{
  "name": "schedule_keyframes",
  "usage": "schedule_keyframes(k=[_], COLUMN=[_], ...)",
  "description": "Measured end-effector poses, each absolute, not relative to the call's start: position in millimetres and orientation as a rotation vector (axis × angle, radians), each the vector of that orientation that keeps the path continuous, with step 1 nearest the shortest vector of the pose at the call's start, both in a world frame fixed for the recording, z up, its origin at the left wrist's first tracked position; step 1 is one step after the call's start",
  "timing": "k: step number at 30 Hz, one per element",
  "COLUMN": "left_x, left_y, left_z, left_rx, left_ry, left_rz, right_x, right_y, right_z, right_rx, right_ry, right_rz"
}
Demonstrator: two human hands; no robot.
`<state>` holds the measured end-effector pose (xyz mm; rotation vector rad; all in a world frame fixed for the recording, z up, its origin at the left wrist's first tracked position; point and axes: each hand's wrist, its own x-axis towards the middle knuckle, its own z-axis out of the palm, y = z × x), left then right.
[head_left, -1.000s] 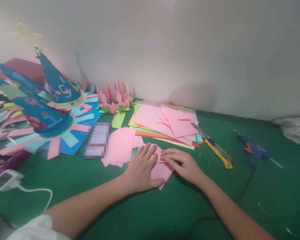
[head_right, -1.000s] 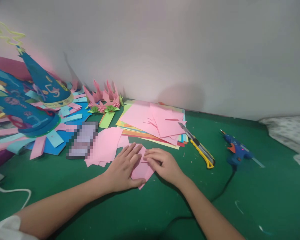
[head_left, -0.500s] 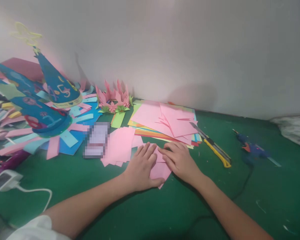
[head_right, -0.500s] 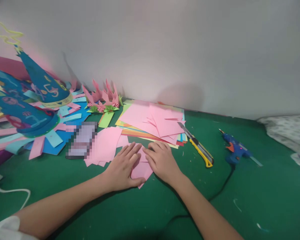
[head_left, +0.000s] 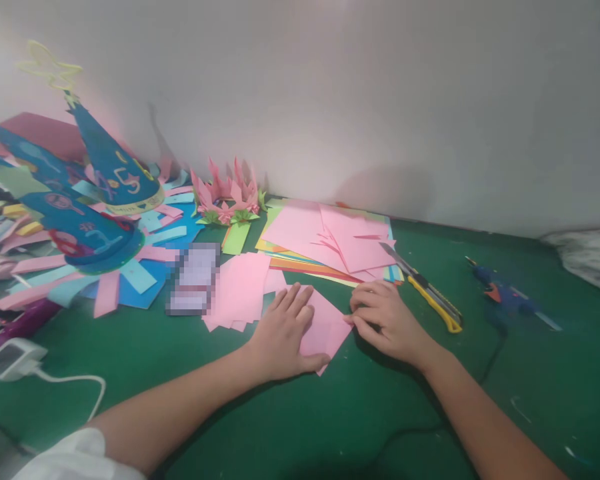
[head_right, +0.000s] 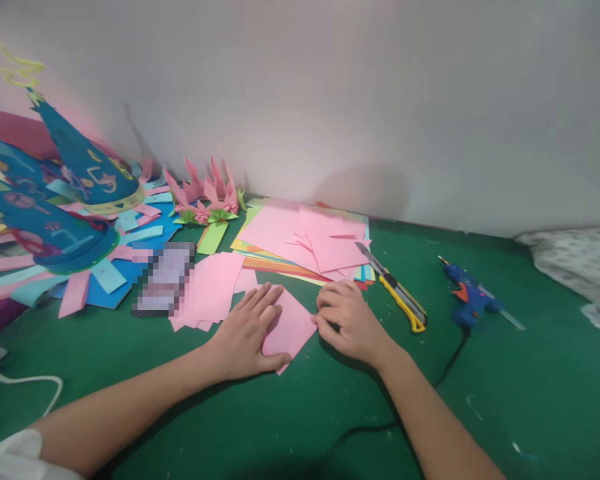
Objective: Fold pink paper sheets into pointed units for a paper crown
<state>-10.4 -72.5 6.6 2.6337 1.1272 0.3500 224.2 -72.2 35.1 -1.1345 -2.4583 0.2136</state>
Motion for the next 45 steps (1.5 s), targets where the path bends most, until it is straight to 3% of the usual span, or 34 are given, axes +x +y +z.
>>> schedule_keyframes(k=[12,19,45], left_x=[-11,-11,-11], left_y=[-73,-73,-72], left_z=[7,5,4], left_rx=[2.623,2.608,2.645], left_ry=[1.127,1.126,1.088], left_rz=[0.360,0.385,0.386], right_x=[228,234,204], right_y=[-73,-69,-68], right_z=[30,19,12], right_rx=[-0.966,-1.088,-1.127], right_ry=[-2.491,-2.276,-2.557], right_rz=[0.120,0.178,0.362])
